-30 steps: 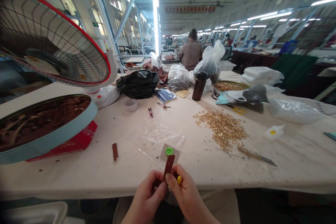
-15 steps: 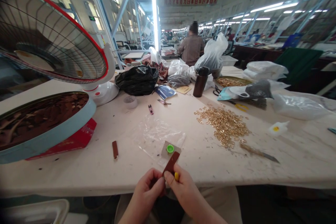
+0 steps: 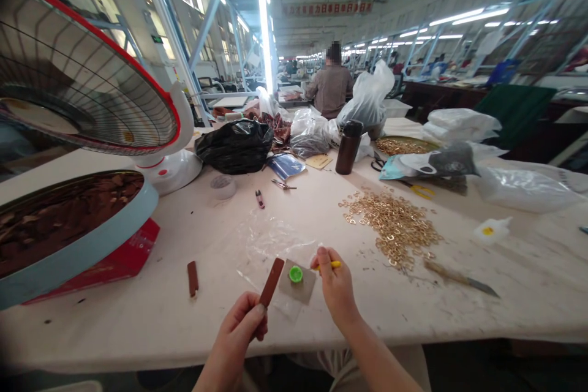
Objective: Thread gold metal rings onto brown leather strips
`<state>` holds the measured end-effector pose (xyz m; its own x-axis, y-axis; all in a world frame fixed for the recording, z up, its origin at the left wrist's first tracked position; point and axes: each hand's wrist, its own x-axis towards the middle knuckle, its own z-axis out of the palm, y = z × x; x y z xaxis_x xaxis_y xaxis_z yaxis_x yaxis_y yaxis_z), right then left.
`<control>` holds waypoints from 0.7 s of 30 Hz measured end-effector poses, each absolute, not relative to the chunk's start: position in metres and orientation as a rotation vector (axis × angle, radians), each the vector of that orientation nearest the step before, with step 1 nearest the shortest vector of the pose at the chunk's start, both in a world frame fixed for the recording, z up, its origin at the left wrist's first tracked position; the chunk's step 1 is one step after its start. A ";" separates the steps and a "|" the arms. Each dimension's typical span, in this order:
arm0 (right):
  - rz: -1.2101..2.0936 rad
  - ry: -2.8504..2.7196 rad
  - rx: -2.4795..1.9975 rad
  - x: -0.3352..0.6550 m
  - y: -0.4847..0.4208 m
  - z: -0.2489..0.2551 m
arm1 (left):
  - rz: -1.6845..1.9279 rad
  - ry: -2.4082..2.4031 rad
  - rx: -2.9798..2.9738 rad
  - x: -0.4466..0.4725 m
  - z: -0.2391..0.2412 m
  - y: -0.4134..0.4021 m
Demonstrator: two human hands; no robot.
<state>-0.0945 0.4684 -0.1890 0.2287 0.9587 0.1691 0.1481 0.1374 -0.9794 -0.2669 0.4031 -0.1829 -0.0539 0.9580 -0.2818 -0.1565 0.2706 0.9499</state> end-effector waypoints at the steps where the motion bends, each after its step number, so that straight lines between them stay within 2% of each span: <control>1: 0.854 -1.195 -1.291 -0.098 0.471 -0.193 | 1.120 1.280 0.859 -0.268 -0.183 0.403; 6: 0.882 -1.211 -1.267 -0.103 0.471 -0.199 | 1.167 1.315 0.811 -0.267 -0.176 0.400; 11: 0.880 -1.137 -1.227 -0.096 0.461 -0.180 | 1.118 1.340 0.797 -0.263 -0.178 0.403; 17: 1.199 -0.784 -0.918 -0.101 0.434 -0.145 | 1.012 1.216 0.826 -0.255 -0.171 0.402; 21: 1.260 -0.767 -0.903 -0.109 0.421 -0.134 | 1.054 1.148 0.779 -0.251 -0.152 0.393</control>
